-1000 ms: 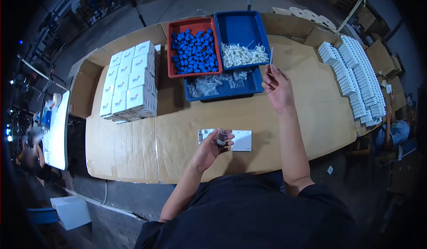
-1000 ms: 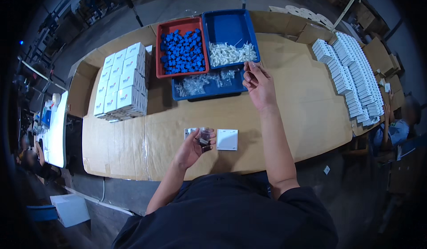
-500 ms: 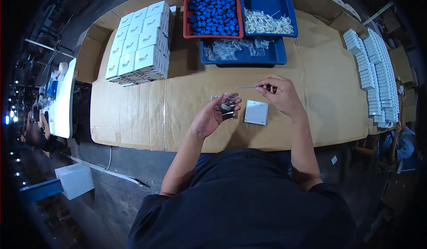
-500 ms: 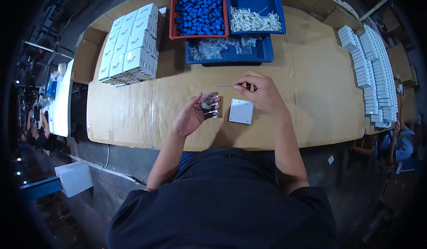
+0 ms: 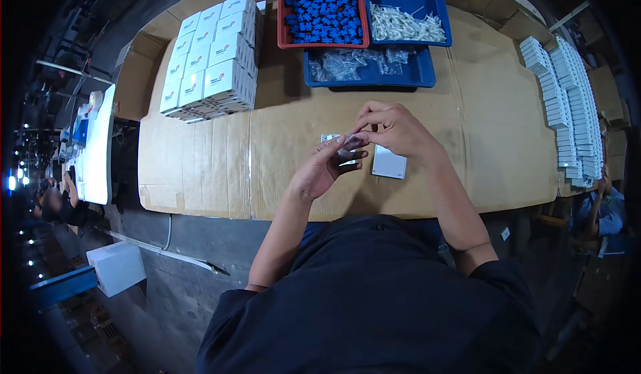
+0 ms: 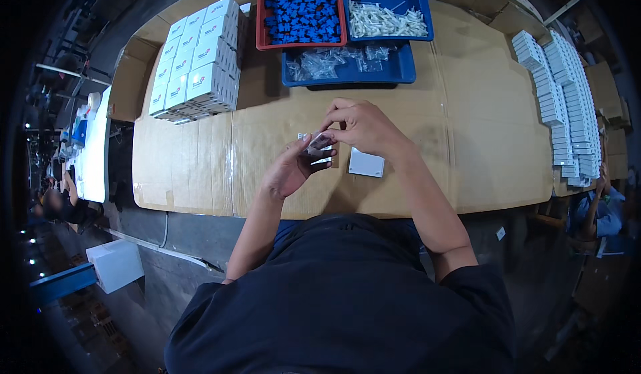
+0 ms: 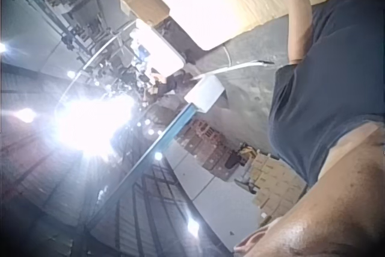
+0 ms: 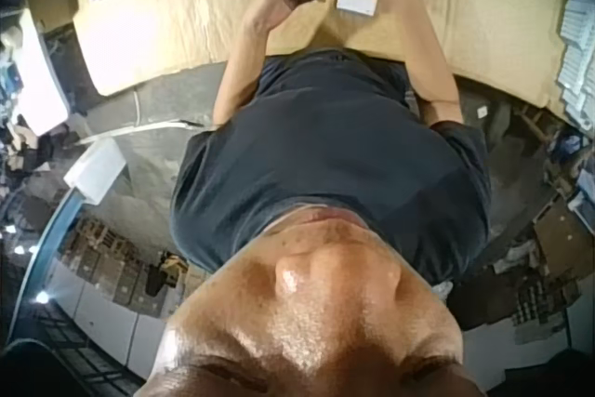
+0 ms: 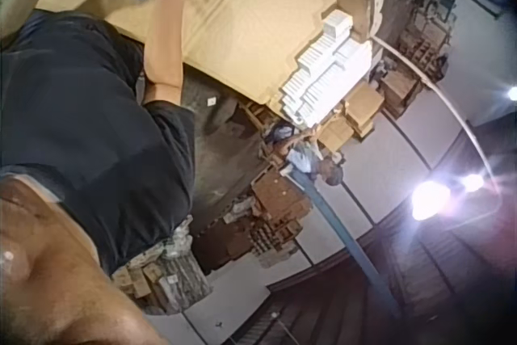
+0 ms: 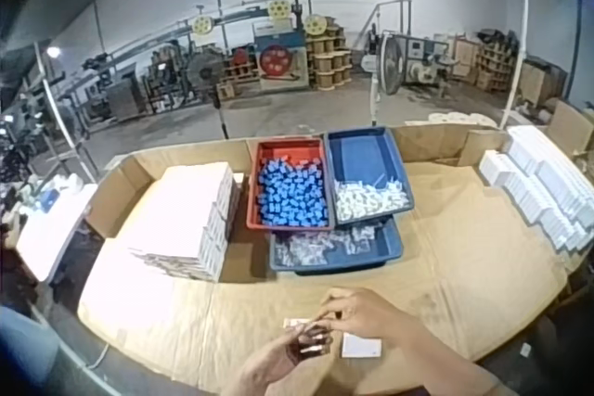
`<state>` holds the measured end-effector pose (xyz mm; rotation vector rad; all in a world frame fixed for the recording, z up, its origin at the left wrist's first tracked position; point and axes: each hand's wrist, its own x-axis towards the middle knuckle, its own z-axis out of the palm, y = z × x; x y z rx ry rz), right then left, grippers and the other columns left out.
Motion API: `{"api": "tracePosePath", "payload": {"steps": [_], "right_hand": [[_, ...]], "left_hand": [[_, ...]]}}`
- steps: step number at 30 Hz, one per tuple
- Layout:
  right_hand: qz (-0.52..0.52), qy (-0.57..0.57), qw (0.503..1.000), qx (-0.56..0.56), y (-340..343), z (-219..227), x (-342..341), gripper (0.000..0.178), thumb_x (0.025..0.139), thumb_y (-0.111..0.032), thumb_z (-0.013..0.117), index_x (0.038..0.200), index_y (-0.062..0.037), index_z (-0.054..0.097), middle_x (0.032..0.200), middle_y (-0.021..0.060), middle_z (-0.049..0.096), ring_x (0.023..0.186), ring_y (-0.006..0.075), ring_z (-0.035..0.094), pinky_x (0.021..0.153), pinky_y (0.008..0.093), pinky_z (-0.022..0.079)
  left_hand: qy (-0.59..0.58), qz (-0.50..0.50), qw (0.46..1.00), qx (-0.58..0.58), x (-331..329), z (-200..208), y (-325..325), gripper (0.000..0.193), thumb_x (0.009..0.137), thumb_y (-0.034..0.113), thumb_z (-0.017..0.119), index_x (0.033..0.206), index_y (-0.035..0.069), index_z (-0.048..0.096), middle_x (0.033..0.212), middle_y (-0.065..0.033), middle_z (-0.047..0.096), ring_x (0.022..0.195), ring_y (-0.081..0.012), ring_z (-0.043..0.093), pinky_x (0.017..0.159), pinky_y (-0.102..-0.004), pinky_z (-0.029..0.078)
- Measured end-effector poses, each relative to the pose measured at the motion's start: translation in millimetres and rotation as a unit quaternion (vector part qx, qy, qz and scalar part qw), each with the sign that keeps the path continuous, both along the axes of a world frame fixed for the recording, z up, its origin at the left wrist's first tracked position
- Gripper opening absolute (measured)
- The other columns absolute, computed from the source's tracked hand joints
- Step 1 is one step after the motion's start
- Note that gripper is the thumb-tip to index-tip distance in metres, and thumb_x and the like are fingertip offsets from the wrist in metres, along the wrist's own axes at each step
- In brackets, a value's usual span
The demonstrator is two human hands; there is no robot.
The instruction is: Assemble and pack electronic components into small white boxes and stack them.
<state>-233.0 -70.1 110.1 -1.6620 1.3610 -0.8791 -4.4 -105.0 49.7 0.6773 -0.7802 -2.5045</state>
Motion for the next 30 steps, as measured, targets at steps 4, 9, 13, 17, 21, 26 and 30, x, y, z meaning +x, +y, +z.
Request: {"api": "tracePosePath", "payload": {"steps": [4,9,13,17,21,26,30], "right_hand": [[0.017,-0.021,1.000,0.014,-5,-2,5,0.014,0.087,-0.002,0.076,0.100,0.0003,0.076,0.098,0.0047,0.066,0.087,0.0169,0.064,0.077,0.0299,0.051],[0.038,0.003,0.999,0.026,-7,0,7,0.014,0.087,-0.004,0.076,0.100,-0.0001,0.076,0.101,0.0056,0.067,0.091,0.0170,0.065,0.081,0.0301,0.052],[0.071,0.043,0.996,-0.011,-6,-3,3,0.015,0.092,-0.007,0.073,0.104,0.0009,0.076,0.107,0.0080,0.069,0.095,0.0182,0.067,0.084,0.0320,0.053],[0.083,-0.049,0.986,0.137,-1,16,8,0.016,0.097,-0.009,0.070,0.107,0.0028,0.075,0.112,0.0095,0.070,0.097,0.0191,0.068,0.086,0.0327,0.055],[0.068,-0.066,0.990,0.102,1,-3,4,0.016,0.097,-0.009,0.072,0.106,0.0032,0.075,0.111,0.0098,0.070,0.094,0.0177,0.069,0.086,0.0322,0.056],[-0.017,-0.122,0.983,0.135,8,-12,-2,0.012,0.094,-0.006,0.074,0.104,0.0011,0.074,0.103,0.0058,0.071,0.091,0.0119,0.066,0.082,0.0292,0.055],[-0.040,-0.175,0.981,0.078,20,-33,8,0.019,0.095,-0.003,0.075,0.112,0.0006,0.069,0.103,0.0042,0.068,0.089,0.0087,0.066,0.077,0.0239,0.053]], "left_hand": [[0.000,0.012,1.000,0.009,4,-7,1,0.044,0.107,0.037,0.059,0.134,0.002,0.062,0.125,-0.0119,0.071,0.115,-0.0276,0.070,0.098,-0.0447,0.056],[-0.012,0.015,1.000,0.006,6,-13,0,0.043,0.107,0.037,0.059,0.133,0.002,0.062,0.123,-0.0123,0.071,0.115,-0.0281,0.070,0.098,-0.0446,0.056],[0.001,0.033,0.999,0.027,3,-2,2,0.040,0.107,0.035,0.060,0.129,0.002,0.065,0.119,-0.0116,0.072,0.111,-0.0265,0.072,0.096,-0.0423,0.058],[-0.002,0.039,0.999,0.035,2,-7,2,0.041,0.108,0.036,0.058,0.129,0.001,0.065,0.120,-0.0133,0.072,0.111,-0.0270,0.072,0.094,-0.0411,0.059],[0.028,0.034,0.999,0.002,1,-8,5,0.040,0.110,0.033,0.054,0.131,0.000,0.064,0.120,-0.0145,0.072,0.107,-0.0272,0.073,0.095,-0.0410,0.058],[-0.110,0.013,0.974,-0.197,-3,-3,10,0.038,0.111,0.028,0.054,0.124,-0.003,0.070,0.107,-0.0118,0.077,0.101,-0.0200,0.074,0.092,-0.0344,0.057],[-0.160,0.026,0.947,-0.277,-2,-16,14,0.036,0.110,0.027,0.055,0.121,-0.002,0.072,0.100,-0.0092,0.077,0.096,-0.0140,0.071,0.089,-0.0301,0.054]]}}
